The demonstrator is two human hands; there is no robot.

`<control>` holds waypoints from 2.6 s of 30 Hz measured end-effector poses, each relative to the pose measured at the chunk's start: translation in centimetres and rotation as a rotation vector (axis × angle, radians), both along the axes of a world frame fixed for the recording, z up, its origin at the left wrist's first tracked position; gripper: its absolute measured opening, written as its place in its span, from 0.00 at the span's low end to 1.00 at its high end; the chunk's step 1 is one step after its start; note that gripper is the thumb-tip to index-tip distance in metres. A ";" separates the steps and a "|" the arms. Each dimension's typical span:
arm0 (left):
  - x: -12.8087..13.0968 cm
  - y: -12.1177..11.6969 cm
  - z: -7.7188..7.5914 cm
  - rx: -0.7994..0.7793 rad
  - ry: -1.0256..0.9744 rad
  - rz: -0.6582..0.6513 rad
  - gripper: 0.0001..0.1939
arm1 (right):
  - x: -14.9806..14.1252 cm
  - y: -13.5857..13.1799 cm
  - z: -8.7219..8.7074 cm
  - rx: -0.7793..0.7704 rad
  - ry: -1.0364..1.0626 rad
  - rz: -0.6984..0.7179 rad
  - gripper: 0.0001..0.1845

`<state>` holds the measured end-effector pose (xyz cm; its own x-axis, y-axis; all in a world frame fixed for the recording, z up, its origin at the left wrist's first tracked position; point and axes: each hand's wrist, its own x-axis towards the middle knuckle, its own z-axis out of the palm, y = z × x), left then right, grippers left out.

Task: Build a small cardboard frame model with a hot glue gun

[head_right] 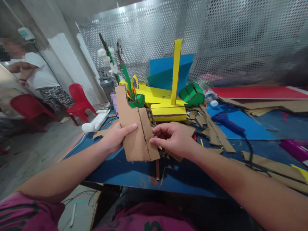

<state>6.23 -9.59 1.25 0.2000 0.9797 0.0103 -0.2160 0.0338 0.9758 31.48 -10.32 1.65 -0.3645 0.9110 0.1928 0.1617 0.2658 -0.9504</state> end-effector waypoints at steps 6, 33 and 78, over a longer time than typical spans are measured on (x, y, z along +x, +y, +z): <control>-0.1 0.1 -0.1 0.006 0.017 0.005 0.33 | 0.1 0.1 -0.4 0.037 -0.026 0.023 0.20; 1.3 -0.3 0.0 0.126 -0.041 0.163 0.35 | -0.3 -0.3 -1.1 0.293 -0.275 -0.096 0.33; -1.6 2.3 1.4 -0.196 -0.270 0.098 0.28 | 3.7 0.5 1.9 0.766 -0.258 -0.235 0.09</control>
